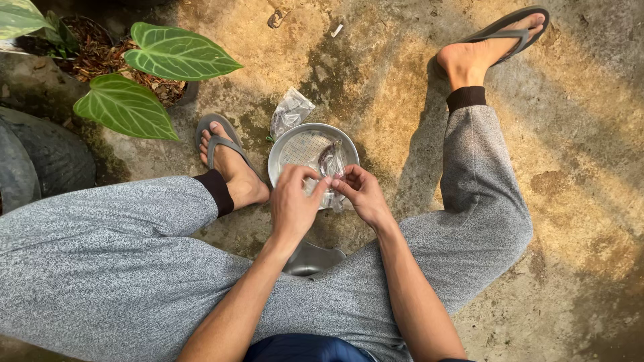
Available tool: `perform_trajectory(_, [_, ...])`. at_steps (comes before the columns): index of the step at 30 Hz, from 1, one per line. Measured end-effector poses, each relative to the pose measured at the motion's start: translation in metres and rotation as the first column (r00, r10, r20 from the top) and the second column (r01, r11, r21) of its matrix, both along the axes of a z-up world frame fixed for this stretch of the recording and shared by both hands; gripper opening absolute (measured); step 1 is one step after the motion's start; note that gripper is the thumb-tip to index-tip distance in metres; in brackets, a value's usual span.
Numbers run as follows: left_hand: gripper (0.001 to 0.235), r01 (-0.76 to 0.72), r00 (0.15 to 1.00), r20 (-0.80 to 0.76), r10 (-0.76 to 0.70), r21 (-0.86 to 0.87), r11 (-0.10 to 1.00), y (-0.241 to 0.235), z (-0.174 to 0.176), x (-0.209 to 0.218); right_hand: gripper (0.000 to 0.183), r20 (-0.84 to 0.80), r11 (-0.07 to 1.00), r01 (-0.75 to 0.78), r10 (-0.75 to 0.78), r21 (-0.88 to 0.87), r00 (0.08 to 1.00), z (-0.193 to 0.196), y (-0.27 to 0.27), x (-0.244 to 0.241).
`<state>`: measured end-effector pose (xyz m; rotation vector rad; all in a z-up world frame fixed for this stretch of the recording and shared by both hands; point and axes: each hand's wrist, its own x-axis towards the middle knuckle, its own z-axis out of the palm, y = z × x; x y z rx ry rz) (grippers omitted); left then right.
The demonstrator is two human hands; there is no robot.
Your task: The person sits on the ground and removes a plant stem with attached seeds from a plastic bag. They then manually strip the seeds from the stem into a white colander, discarding the stem and continuing to separate the seeds by hand.
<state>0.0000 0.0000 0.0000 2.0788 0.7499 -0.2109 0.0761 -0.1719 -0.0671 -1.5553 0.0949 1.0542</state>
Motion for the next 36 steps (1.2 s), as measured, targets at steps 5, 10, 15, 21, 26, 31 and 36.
perform_trajectory(5, [0.038, -0.071, 0.997, -0.034, 0.065, -0.225, 0.972, -0.013, -0.024, -0.007, 0.029, 0.020, 0.995, -0.100, 0.099, 0.026, 0.995, 0.000, 0.000, 0.001])
perform_trajectory(10, [0.030, -0.169, 0.983, -0.128, 0.132, -0.357, 0.919, -0.016, -0.051, -0.013, 0.038, 0.025, 0.980, -0.201, 0.201, 0.008, 0.979, -0.002, 0.004, 0.003])
perform_trajectory(15, [0.021, -0.144, 0.989, -0.019, 0.144, -0.209, 0.967, -0.017, -0.042, -0.017, 0.044, 0.020, 0.980, -0.196, 0.197, -0.024, 0.980, -0.008, 0.009, 0.003])
perform_trajectory(21, [0.018, 0.031, 0.999, 0.019, -0.030, -0.044, 0.999, -0.018, -0.045, -0.021, 0.045, 0.108, 0.980, -0.149, 0.163, -0.130, 0.981, -0.017, 0.012, -0.008])
perform_trajectory(26, [0.018, 0.105, 0.994, 0.001, -0.105, -0.046, 0.993, -0.018, -0.061, -0.024, 0.038, 0.242, 0.969, -0.142, 0.190, -0.201, 0.952, -0.030, 0.013, -0.017])
perform_trajectory(31, [0.016, 0.140, 0.986, -0.061, -0.153, -0.172, 0.975, -0.030, -0.072, -0.028, 0.034, 0.380, 0.895, -0.077, 0.263, -0.440, 0.887, -0.049, 0.013, -0.016])
perform_trajectory(36, [0.012, 0.054, 0.982, 0.186, -0.017, -0.200, 0.978, -0.031, -0.097, -0.032, 0.035, 0.414, 0.871, 0.041, 0.190, -0.489, 0.890, -0.062, 0.002, -0.008])
